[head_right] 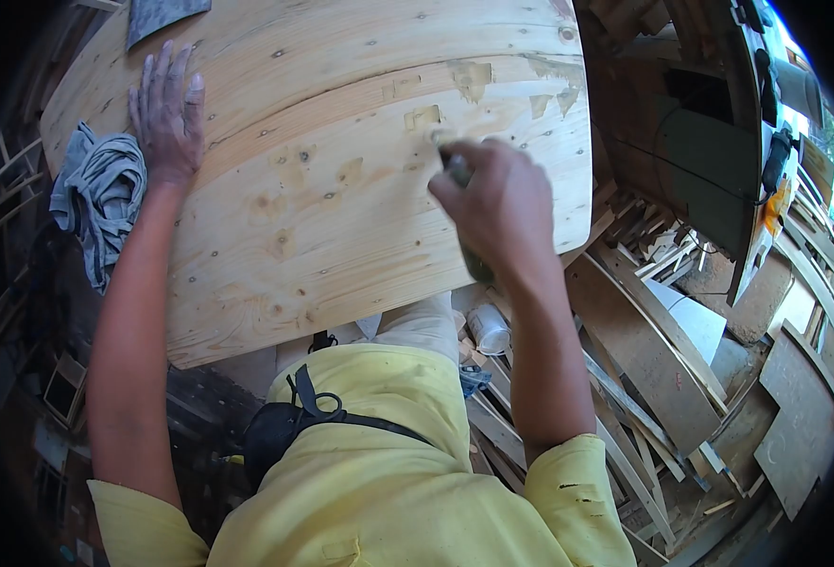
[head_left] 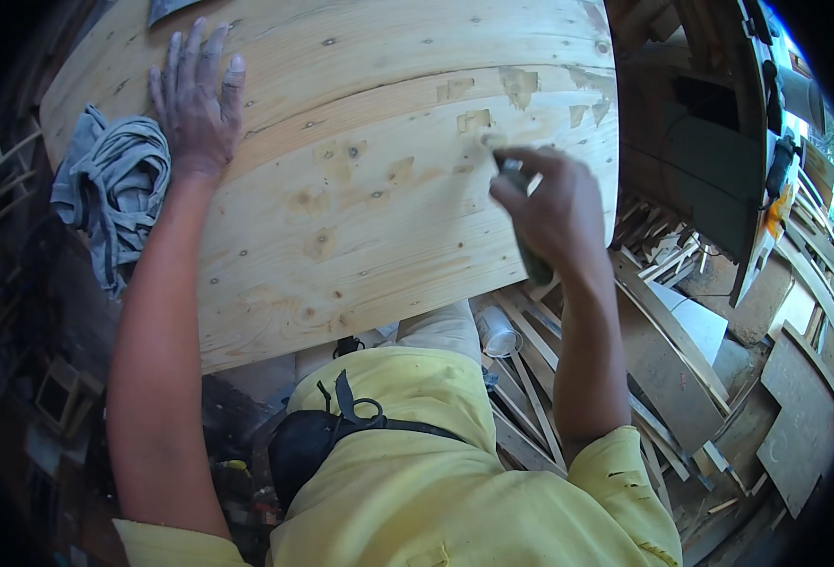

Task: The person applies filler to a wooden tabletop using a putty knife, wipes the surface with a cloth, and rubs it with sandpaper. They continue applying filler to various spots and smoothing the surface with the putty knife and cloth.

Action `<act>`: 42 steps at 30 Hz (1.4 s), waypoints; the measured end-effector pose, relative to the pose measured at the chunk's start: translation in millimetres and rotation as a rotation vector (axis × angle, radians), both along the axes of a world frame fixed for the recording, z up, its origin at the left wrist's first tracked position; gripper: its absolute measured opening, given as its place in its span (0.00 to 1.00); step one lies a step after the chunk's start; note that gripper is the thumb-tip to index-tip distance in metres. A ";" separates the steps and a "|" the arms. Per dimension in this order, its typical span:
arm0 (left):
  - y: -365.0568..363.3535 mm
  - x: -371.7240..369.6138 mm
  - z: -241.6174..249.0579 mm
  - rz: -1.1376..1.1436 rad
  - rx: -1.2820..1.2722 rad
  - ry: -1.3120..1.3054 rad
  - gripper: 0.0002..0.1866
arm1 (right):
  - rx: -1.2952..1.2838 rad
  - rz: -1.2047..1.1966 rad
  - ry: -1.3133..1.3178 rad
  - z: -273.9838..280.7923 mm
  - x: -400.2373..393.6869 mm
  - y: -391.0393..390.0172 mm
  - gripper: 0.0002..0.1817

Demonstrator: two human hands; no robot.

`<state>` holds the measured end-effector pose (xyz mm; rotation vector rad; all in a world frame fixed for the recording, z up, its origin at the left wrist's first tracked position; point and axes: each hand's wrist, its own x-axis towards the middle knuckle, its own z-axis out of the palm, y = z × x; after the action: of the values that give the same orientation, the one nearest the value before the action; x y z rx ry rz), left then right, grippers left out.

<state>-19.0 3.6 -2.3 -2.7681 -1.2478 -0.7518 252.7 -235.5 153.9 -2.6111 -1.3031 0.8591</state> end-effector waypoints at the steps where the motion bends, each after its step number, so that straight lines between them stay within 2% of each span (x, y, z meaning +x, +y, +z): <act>1: -0.7 0.0 1.0 0.006 -0.004 0.011 0.27 | 0.024 -0.034 -0.006 -0.1 6.7 9.7 0.19; 3: -1.3 0.0 2.8 0.000 -0.008 0.009 0.27 | 0.080 0.007 -0.061 -10.1 13.7 17.2 0.20; 6: -0.6 1.1 2.3 -0.002 -0.019 0.006 0.28 | -0.054 -0.017 -0.001 -11.9 5.2 19.8 0.20; 11: -1.6 0.5 3.4 0.003 -0.026 0.003 0.27 | -0.152 0.104 0.050 -3.3 -8.0 -5.8 0.20; 13: -1.8 0.4 1.7 0.010 -0.015 0.014 0.27 | -0.079 0.024 0.033 -1.7 -6.4 -7.6 0.19; 17: -0.4 0.0 0.6 -0.003 -0.010 -0.003 0.27 | 0.036 0.021 0.016 -15.6 -4.5 -11.6 0.18; 18: -0.3 0.3 0.9 -0.001 -0.012 0.000 0.27 | -0.084 0.043 0.024 -11.4 -8.2 -10.4 0.19; 21: -1.0 -0.9 2.3 0.001 -0.017 0.007 0.27 | -0.110 0.141 0.017 -1.8 -8.1 -16.1 0.19; 23: -1.0 0.8 2.9 0.002 -0.017 0.005 0.27 | -0.119 0.112 0.034 0.2 -2.4 -9.4 0.18; 25: -1.4 0.4 3.1 0.008 -0.023 0.016 0.27 | 0.055 0.045 -0.014 -7.9 2.2 -4.3 0.18; 27: -0.9 -0.2 3.8 0.002 -0.017 0.017 0.27 | 0.075 0.045 -0.029 -12.0 -0.2 -5.6 0.18; 30: -1.4 0.2 4.0 -0.006 -0.017 0.013 0.27 | -0.082 0.172 0.016 -6.2 0.3 -11.7 0.19; 31: -1.8 0.6 3.9 -0.006 -0.017 0.009 0.27 | -0.084 0.171 0.013 -3.0 6.7 -11.4 0.19; 33: -1.4 1.0 3.6 0.001 -0.018 0.013 0.27 | -0.170 0.011 0.071 3.8 25.9 0.1 0.20; 35: -0.9 -0.1 3.1 0.014 -0.017 0.020 0.27 | -0.076 0.001 -0.089 0.6 54.1 15.8 0.21; 37: -1.1 0.0 2.2 0.003 -0.005 0.018 0.27 | -0.007 0.020 -0.134 -6.3 81.5 33.7 0.21; 40: -1.0 0.0 2.4 0.001 -0.013 0.013 0.27 | 0.015 -0.013 -0.130 -16.7 84.4 43.2 0.21; 42: 0.4 0.3 2.5 0.004 -0.011 0.017 0.27 | -0.059 0.007 -0.089 -14.0 72.9 34.5 0.20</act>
<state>-18.8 3.9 0.2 -2.7735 -1.2587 -0.7222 325.6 -200.9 140.0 -2.7210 -1.3291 0.8030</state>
